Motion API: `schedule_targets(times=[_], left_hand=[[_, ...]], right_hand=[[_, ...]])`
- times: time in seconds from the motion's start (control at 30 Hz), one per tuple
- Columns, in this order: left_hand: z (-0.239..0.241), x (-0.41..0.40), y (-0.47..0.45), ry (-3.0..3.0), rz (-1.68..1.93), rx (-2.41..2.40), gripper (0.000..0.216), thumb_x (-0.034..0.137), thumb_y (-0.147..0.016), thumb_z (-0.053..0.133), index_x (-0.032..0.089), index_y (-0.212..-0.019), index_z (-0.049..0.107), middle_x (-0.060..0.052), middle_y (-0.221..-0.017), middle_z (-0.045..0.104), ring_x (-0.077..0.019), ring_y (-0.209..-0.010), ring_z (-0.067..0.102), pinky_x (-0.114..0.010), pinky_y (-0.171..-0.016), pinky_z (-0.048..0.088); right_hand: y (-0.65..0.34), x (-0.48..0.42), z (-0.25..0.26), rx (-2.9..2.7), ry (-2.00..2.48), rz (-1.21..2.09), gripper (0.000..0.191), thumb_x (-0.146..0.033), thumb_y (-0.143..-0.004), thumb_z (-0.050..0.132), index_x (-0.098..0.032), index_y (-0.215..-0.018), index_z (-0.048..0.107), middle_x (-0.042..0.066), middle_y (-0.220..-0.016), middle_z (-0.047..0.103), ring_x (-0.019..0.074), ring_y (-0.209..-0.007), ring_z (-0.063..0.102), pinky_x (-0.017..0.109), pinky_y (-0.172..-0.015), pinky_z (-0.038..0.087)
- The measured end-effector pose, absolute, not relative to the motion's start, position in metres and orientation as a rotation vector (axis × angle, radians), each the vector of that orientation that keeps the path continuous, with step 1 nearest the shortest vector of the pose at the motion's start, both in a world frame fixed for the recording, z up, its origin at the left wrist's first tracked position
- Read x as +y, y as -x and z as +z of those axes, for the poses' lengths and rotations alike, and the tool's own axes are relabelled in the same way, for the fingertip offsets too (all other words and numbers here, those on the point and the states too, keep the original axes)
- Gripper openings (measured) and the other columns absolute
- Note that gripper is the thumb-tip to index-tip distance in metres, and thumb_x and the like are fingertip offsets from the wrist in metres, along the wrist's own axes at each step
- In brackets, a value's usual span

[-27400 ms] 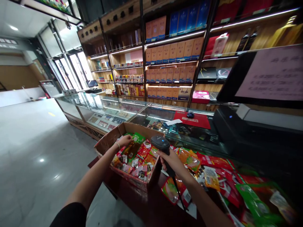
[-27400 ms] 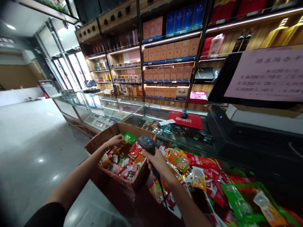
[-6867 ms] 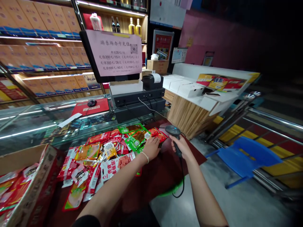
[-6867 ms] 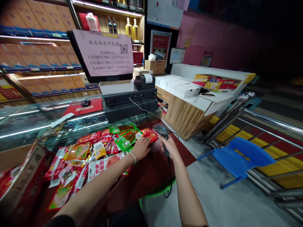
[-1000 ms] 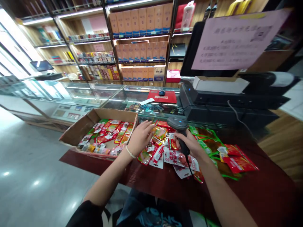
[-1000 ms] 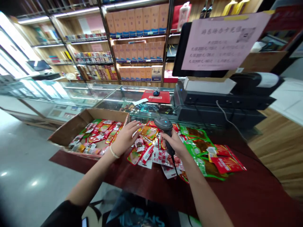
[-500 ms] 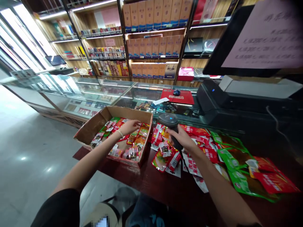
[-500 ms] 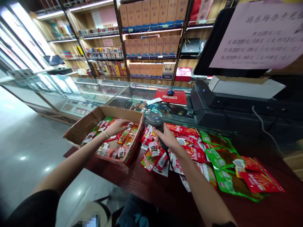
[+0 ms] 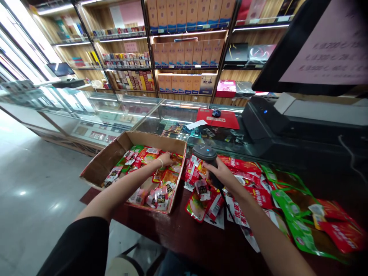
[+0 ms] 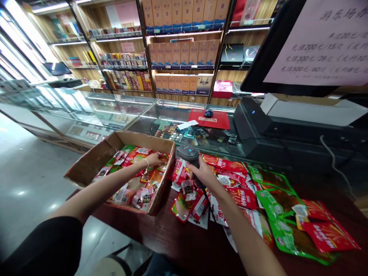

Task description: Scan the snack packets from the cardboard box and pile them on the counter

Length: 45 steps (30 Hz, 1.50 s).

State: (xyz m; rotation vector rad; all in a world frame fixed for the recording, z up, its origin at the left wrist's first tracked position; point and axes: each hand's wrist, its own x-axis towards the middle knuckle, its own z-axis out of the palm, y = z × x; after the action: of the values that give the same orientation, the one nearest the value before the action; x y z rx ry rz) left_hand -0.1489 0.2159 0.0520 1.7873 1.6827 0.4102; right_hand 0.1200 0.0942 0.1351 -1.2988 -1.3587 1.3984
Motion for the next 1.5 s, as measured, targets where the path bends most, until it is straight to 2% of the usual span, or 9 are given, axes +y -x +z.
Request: schedule_targets(times=[0.13, 0.23, 0.37, 0.47, 0.57, 0.67, 0.9, 1.17, 1.5], left_hand=[[0.057, 0.217, 0.145, -1.842, 0.347, 1.650, 0.025, 0.034, -0.051, 0.079, 0.020, -0.056, 0.059, 0.001, -0.048, 0.055, -0.0183, -0.051, 0.057, -0.027, -0.059, 0.044], [0.077, 0.216, 0.148, -2.031, 0.215, 1.620, 0.020, 0.033, -0.064, 0.071, 0.019, -0.075, 0.064, -0.003, -0.071, 0.067, -0.0206, -0.068, 0.064, -0.027, -0.067, 0.047], [0.112, 0.209, 0.161, -2.156, 0.385, 1.758, 0.024, 0.029, -0.071, 0.065, 0.017, -0.091, 0.061, -0.009, -0.091, 0.069, -0.0250, -0.086, 0.065, -0.031, -0.077, 0.047], [0.140, 0.196, 0.169, -1.962, 0.753, 1.700, 0.021, 0.028, -0.075, 0.059, 0.017, -0.092, 0.060, -0.007, -0.086, 0.069, -0.0230, -0.082, 0.065, -0.031, -0.075, 0.047], [0.164, 0.174, 0.167, -1.634, 1.103, 1.419, 0.030, 0.036, -0.073, 0.062, 0.015, -0.094, 0.059, -0.005, -0.081, 0.069, -0.0192, -0.074, 0.064, -0.028, -0.069, 0.048], [0.181, 0.150, 0.152, -1.429, 1.218, 1.196, 0.041, 0.043, -0.067, 0.069, 0.013, -0.094, 0.059, -0.003, -0.074, 0.067, -0.0162, -0.068, 0.062, -0.026, -0.065, 0.047], [0.186, 0.125, 0.109, -1.354, 1.229, 1.051, 0.045, 0.045, -0.061, 0.075, 0.013, -0.090, 0.059, 0.002, -0.065, 0.063, -0.0119, -0.061, 0.058, -0.022, -0.059, 0.044], [0.182, 0.116, 0.084, -1.446, 1.118, 1.048, 0.042, 0.038, -0.067, 0.069, 0.010, -0.097, 0.060, -0.002, -0.070, 0.066, -0.0167, -0.068, 0.063, -0.024, -0.059, 0.046], [0.184, 0.095, 0.041, -1.901, 0.919, 1.134, 0.033, 0.032, -0.075, 0.058, 0.017, -0.104, 0.059, -0.004, -0.085, 0.070, -0.0191, -0.074, 0.065, -0.029, -0.070, 0.049]], right_hand=[[-0.123, 0.095, 0.135, -1.346, 1.298, 1.402, 0.036, -0.049, -0.080, 0.064, -0.025, -0.102, 0.048, -0.006, -0.050, 0.059, 0.0132, -0.039, 0.052, 0.023, -0.039, 0.041], [-0.124, 0.091, 0.139, -1.323, 1.289, 1.374, 0.035, -0.049, -0.079, 0.065, -0.024, -0.096, 0.048, -0.006, -0.047, 0.058, 0.0123, -0.037, 0.050, 0.022, -0.039, 0.040], [-0.128, 0.082, 0.144, -1.264, 1.229, 1.353, 0.036, -0.050, -0.076, 0.067, -0.023, -0.092, 0.048, -0.005, -0.053, 0.061, 0.0120, -0.037, 0.051, 0.023, -0.038, 0.040], [-0.132, 0.073, 0.148, -1.241, 1.209, 1.291, 0.035, -0.049, -0.075, 0.068, -0.023, -0.086, 0.047, -0.003, -0.062, 0.064, 0.0119, -0.039, 0.053, 0.023, -0.038, 0.041], [-0.136, 0.061, 0.154, -1.221, 1.202, 1.267, 0.034, -0.050, -0.077, 0.065, -0.023, -0.081, 0.045, -0.005, -0.055, 0.058, 0.0106, -0.037, 0.050, 0.022, -0.036, 0.039], [-0.139, 0.050, 0.158, -1.254, 1.179, 1.210, 0.033, -0.049, -0.079, 0.064, -0.024, -0.089, 0.045, -0.007, -0.055, 0.055, 0.0091, -0.035, 0.048, 0.020, -0.035, 0.038], [-0.150, 0.025, 0.161, -1.328, 1.211, 1.128, 0.045, -0.046, -0.077, 0.069, -0.025, -0.110, 0.045, -0.009, -0.054, 0.054, 0.0081, -0.034, 0.045, 0.019, -0.033, 0.035], [-0.172, 0.007, 0.165, -1.348, 1.246, 1.176, 0.035, -0.047, -0.082, 0.064, -0.021, -0.103, 0.054, -0.007, -0.052, 0.049, 0.0093, -0.036, 0.047, 0.021, -0.035, 0.037], [-0.216, -0.015, 0.149, -1.177, 1.252, 1.139, 0.034, -0.045, -0.076, 0.069, -0.023, -0.093, 0.049, -0.008, -0.049, 0.052, 0.0092, -0.033, 0.045, 0.020, -0.033, 0.036]])
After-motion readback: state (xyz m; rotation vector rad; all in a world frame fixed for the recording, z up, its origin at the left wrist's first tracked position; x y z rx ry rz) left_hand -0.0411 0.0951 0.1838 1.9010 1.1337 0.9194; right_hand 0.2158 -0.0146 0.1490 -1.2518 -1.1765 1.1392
